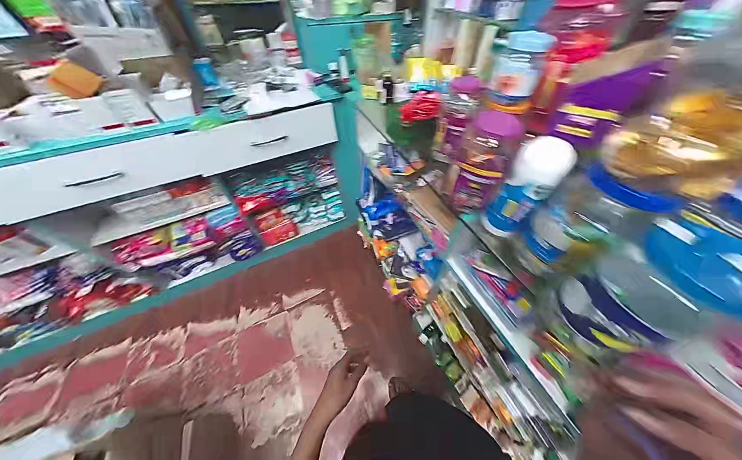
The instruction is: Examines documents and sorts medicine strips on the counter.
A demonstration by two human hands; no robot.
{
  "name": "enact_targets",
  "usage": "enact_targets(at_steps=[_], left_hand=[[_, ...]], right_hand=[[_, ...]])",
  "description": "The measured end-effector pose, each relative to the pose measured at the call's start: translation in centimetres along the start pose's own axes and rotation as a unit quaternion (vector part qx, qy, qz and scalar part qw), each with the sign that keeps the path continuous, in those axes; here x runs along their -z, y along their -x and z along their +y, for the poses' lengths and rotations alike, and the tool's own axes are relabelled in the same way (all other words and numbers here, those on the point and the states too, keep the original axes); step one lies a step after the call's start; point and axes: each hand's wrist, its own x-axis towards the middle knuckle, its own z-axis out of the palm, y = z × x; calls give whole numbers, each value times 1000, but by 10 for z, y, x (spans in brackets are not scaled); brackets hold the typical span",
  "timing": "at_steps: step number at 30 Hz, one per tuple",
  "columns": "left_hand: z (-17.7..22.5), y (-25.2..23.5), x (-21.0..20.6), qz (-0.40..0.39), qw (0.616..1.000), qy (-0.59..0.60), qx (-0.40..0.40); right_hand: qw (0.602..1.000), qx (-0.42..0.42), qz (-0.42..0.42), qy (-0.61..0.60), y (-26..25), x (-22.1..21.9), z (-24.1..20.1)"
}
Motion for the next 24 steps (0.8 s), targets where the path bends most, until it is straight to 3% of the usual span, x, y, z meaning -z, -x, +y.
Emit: enact_targets(at_steps=[2,5,7,9,11,14,16,19,24], left_hand=[[36,-42,53,0,997,-68,-31],[47,-83,130,131,989,-42,-49],[25,-109,178,205,978,14,-35],[-7,-140,228,221,974,48,15],[-31,-172,280,226,971,43,62],[-27,-241,371,232,969,1,84],[12,-293,429,238,969,-40,56],[101,-361,499,290,946,-144,-19],[222,-464,552,378,876,-251,-162]], right_hand=[[984,-38,-161,-71,-28,-94,74],[956,37,-280,-85,-70,-205,158],[949,17,-288,-128,-96,-263,208],[950,-18,-261,-168,-115,-320,264],[962,-56,-227,-140,-128,-381,312],[970,-89,-217,-70,-158,-478,373],[968,-89,-224,-64,-184,-530,409],[961,-121,-242,-53,-226,-586,453],[948,-215,-227,-57,-290,-660,558]])
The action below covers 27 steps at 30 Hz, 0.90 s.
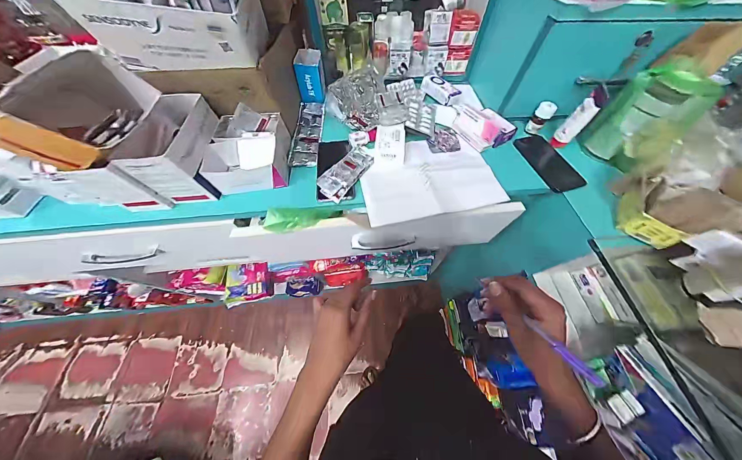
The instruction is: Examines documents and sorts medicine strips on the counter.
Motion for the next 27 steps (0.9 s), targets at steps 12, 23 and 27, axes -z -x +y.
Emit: enact_targets(at_steps=[12,23,27], left_hand=[[54,-172,-35,-159,979,6,-124],[48,-226,-41,-327,936,21,-129],[44,-228,-47,-336,934,15,-118]], right_hand=[[970,-152,-110,-157,-221,-63,90],[967,-157,-125,-159,-222,-84,110],[964,-156,-108,-185,-218,-86,116]])
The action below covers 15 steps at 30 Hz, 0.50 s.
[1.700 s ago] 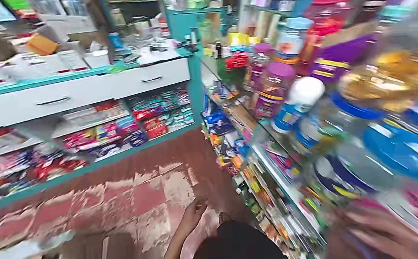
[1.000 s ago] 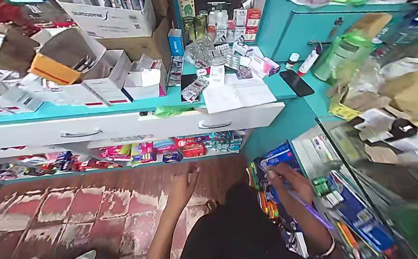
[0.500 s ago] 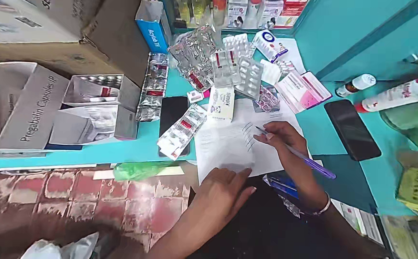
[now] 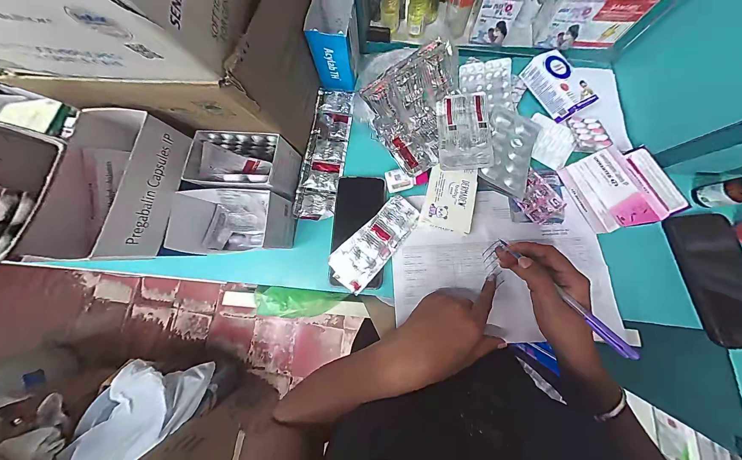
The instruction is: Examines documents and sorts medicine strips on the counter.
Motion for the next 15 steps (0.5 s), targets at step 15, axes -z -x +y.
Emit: enact_targets(at_steps=[15], left_hand=[[-5,-6,-2,11,999,-38,9]], right_hand=[[999,32,1,-9,1,0,2]])
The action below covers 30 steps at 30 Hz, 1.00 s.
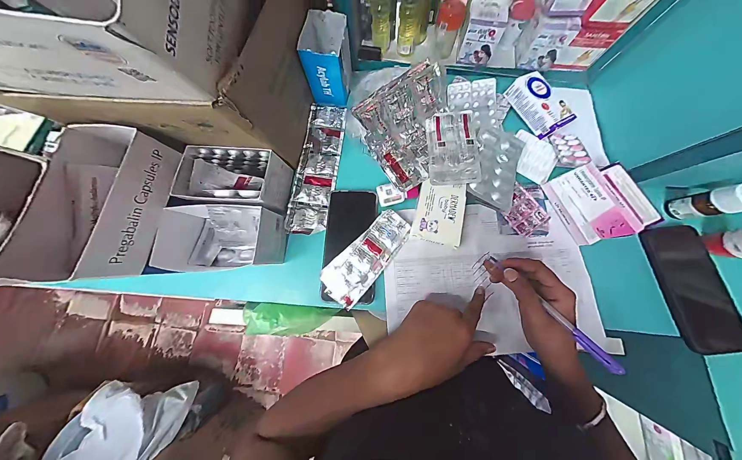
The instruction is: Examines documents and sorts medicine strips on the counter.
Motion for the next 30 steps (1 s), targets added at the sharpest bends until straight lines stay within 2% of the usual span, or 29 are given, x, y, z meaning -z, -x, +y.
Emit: enact_targets(at_steps=[8,12,15,17,19,25,26,30], left_hand=[[-2,-2,3,10,999,-44,13],[-5,-1,3,15,999,-40,8],[-8,1,5,11,1000,-29,-2],[-11,4,6,14,1000,-19,-5],[-11,7,8,22,1000,-1,-11],[-15,17,9,83,995,47,-39],[-16,20,11,96,993,52,-42],[-25,31,15,135,986,93,-29]], right_hand=[[1000,1,3,5,-2,-5,-3],[1000,-31,1,4,-6,-5,-10],[993,10,-40,112,-26,8,-24],[961,71,-49,263,-50,17,-38],[909,112,-54,397,-77,17,-51],[800,191,-193,535,-138,11,-26],[792,195,-198,544,-142,14,-25],[818,105,-200,529,-149,27,-45]])
